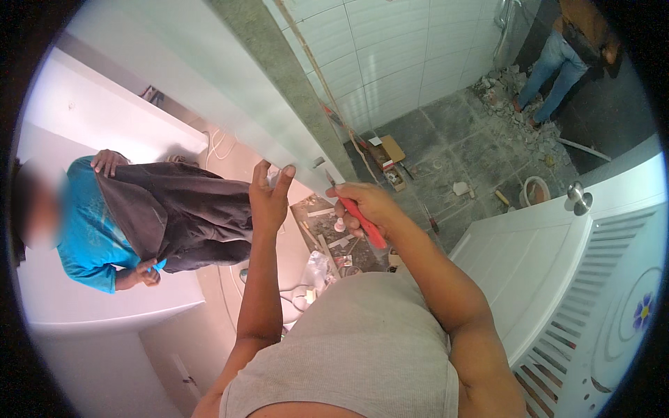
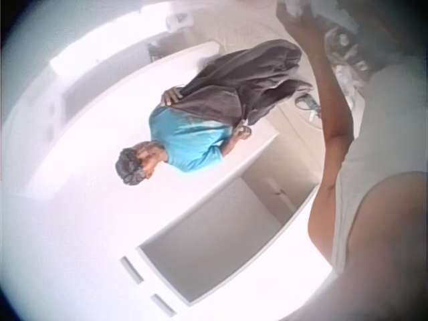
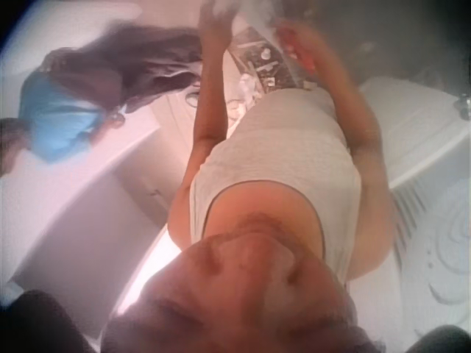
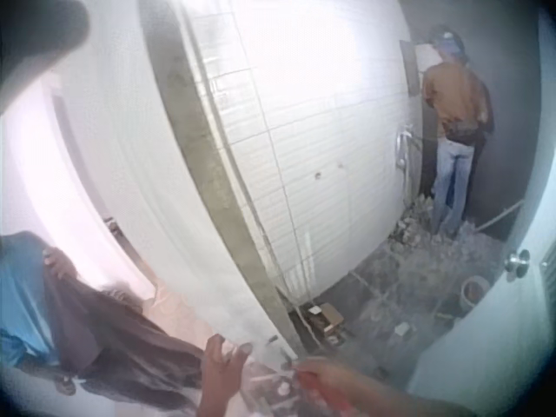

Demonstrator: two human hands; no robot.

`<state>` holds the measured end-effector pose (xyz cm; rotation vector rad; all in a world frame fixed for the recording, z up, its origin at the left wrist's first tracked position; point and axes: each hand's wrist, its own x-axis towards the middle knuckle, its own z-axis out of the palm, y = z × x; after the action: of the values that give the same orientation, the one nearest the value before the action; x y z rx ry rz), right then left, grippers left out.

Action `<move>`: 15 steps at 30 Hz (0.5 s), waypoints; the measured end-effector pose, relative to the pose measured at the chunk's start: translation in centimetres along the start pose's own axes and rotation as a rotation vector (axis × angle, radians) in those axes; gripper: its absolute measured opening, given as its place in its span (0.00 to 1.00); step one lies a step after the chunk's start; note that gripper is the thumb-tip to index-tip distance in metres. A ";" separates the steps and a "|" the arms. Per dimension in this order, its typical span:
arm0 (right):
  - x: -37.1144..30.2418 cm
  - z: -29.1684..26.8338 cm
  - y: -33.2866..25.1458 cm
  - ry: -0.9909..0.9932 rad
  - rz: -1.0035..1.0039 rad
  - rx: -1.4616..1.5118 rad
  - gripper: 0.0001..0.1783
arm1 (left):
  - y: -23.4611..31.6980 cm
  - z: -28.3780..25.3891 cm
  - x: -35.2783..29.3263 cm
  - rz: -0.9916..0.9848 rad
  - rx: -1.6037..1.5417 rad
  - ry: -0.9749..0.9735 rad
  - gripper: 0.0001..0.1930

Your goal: The person installs a white door frame by hand, using a red hammer to tap small white plastic clips into place along the vertical edge. Another worker is visible in the background working on the floor. The camera wearer repeatedly positions and secures the frame components.

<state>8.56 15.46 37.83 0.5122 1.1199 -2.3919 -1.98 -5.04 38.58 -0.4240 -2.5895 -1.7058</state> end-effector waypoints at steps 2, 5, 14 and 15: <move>0.6 0.2 -0.4 -0.002 0.002 0.023 0.23 | -0.3 0.0 -0.3 -0.095 -0.051 0.008 0.30; 1.7 0.5 -0.7 -0.003 0.004 0.013 0.22 | -0.3 0.8 -1.8 -0.119 0.079 0.105 0.32; 3.4 -0.5 -0.3 0.041 -0.069 -0.104 0.24 | 1.6 6.2 -8.3 -0.316 -0.244 -0.020 0.43; 3.4 -0.4 -0.2 0.046 -0.104 -0.118 0.24 | 1.9 6.2 -8.4 -0.261 -0.277 -0.022 0.45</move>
<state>5.68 15.08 35.95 0.4824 1.3288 -2.3944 7.42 -0.54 36.43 -0.1078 -2.5228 -2.1659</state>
